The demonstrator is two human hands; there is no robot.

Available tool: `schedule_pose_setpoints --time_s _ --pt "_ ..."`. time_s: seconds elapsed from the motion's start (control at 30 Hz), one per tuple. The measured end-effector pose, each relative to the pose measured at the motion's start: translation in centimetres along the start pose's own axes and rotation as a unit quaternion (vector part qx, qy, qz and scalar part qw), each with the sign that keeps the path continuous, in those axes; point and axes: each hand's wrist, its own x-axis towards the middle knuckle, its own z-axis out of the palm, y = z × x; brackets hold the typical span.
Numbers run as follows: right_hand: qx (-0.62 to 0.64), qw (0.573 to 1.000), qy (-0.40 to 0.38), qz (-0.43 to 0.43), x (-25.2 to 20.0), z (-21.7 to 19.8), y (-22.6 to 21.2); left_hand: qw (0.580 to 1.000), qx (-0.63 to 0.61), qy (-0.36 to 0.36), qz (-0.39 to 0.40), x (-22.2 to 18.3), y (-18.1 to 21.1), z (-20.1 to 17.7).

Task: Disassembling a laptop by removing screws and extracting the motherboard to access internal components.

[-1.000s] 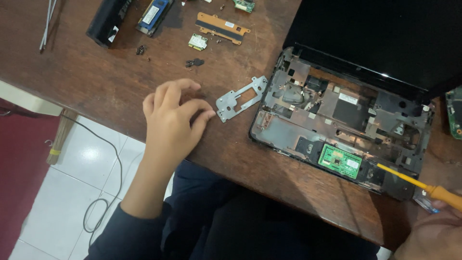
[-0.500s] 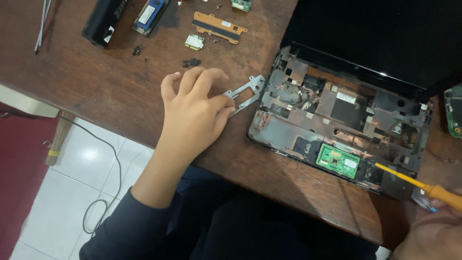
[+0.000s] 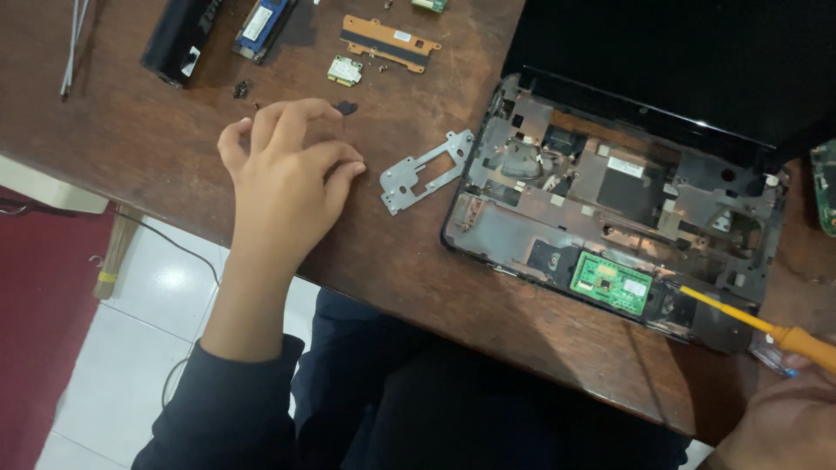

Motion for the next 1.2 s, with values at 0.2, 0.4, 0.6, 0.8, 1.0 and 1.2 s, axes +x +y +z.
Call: schedule_pose_setpoints --time_s 0.2,0.4,0.6,0.8,1.0,1.2 --pt "0.421 0.765 -0.016 0.488 3.2 -1.3 -2.5 1.0 -0.021 -0.021 -0.004 0.0 0.0 0.0" --pt "0.421 0.841 0.046 0.338 4.1 -1.4 -3.5 0.987 -0.07 -0.146 -0.011 2.0 3.6 -1.3" --pt "0.493 0.808 0.062 0.316 3.8 -0.4 -2.5 0.999 0.0 -0.05 0.011 1.5 5.2 1.5" --pt "0.535 0.803 0.081 0.25 5.3 -1.5 -3.8 0.998 0.031 -0.046 -0.022 2.4 5.1 3.5" --pt "0.543 0.81 0.095 0.2 6.3 -1.9 -4.6 0.988 -0.012 -0.096 -0.12 3.2 5.1 1.8" --pt "0.534 0.818 0.089 0.191 7.6 -3.2 -6.0 0.992 -0.104 0.043 -0.065 4.0 7.5 -2.4"
